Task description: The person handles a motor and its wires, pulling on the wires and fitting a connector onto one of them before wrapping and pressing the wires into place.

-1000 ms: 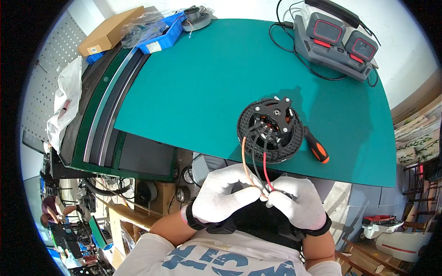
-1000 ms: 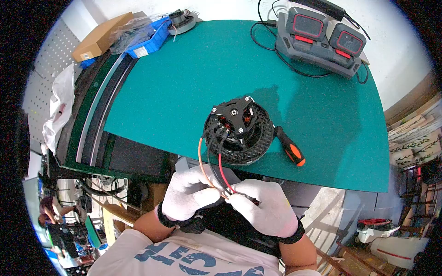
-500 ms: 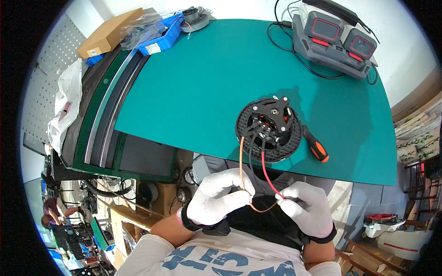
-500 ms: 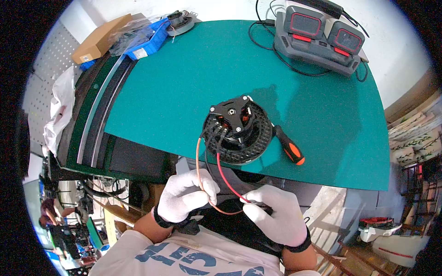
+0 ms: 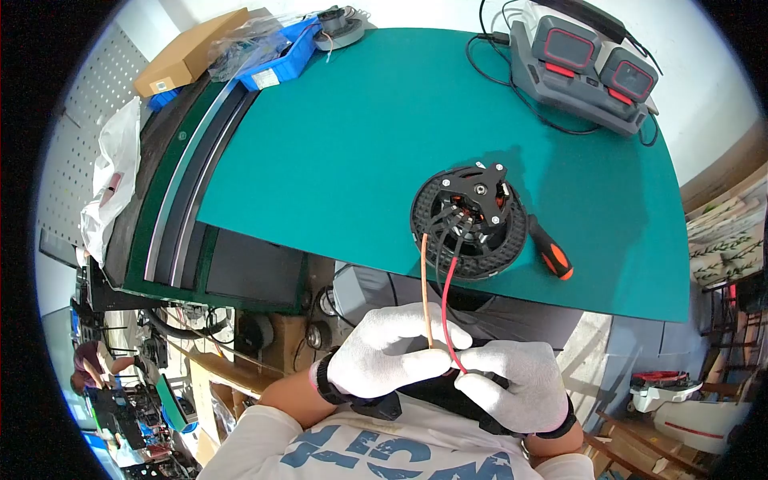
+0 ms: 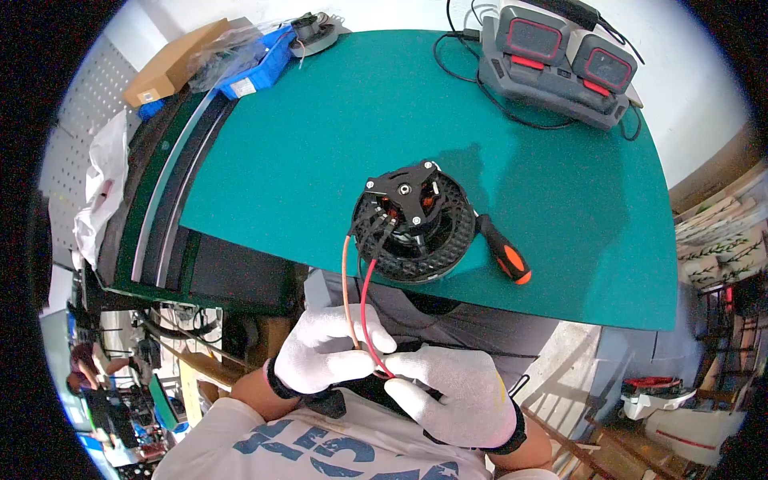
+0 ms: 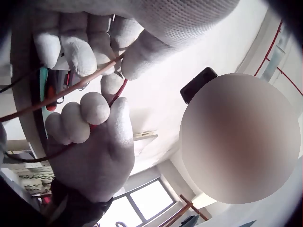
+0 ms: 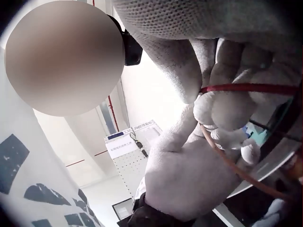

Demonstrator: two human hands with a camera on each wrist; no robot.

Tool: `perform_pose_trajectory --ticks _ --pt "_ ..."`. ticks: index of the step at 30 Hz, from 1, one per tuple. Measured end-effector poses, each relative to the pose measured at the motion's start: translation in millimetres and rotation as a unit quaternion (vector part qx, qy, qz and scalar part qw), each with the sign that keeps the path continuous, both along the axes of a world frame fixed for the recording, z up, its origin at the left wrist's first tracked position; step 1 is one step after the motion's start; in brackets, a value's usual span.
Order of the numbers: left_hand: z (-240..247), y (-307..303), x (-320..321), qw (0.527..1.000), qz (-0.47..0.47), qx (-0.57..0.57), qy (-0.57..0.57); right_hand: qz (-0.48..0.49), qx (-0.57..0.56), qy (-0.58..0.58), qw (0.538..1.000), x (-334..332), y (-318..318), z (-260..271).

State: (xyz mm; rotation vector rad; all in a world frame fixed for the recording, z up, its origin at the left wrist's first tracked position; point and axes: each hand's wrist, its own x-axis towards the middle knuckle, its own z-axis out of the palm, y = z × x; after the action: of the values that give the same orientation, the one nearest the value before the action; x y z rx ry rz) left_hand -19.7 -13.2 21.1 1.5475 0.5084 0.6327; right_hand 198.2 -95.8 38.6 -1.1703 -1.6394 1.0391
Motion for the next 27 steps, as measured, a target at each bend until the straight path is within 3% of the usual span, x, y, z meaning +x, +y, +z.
perform_pose_trajectory --ticks 5,9,17,23,27 --pt "-0.9 -1.5 -2.1 0.993 -0.021 -0.114 -0.019 -0.005 -0.003 -0.023 1.0 -0.3 -3.2 -3.0" --pt "3.3 -5.9 -0.4 0.993 -0.003 -0.117 -0.022 -0.002 0.038 -0.029 0.999 1.9 -5.5 -6.9" --pt "8.1 -9.8 0.0 0.983 0.044 -0.179 -0.012 0.008 0.02 -0.019 1.0 4.4 -10.0 -4.1" --pt "-4.9 -1.5 -2.1 0.999 -0.026 -0.013 -0.038 0.005 -0.041 -0.031 0.999 -0.5 -9.9 2.7" --pt "-4.5 -1.1 -3.1 0.999 -0.027 -0.014 -0.045 -0.02 -0.084 -0.013 0.996 -4.7 -9.9 3.0"
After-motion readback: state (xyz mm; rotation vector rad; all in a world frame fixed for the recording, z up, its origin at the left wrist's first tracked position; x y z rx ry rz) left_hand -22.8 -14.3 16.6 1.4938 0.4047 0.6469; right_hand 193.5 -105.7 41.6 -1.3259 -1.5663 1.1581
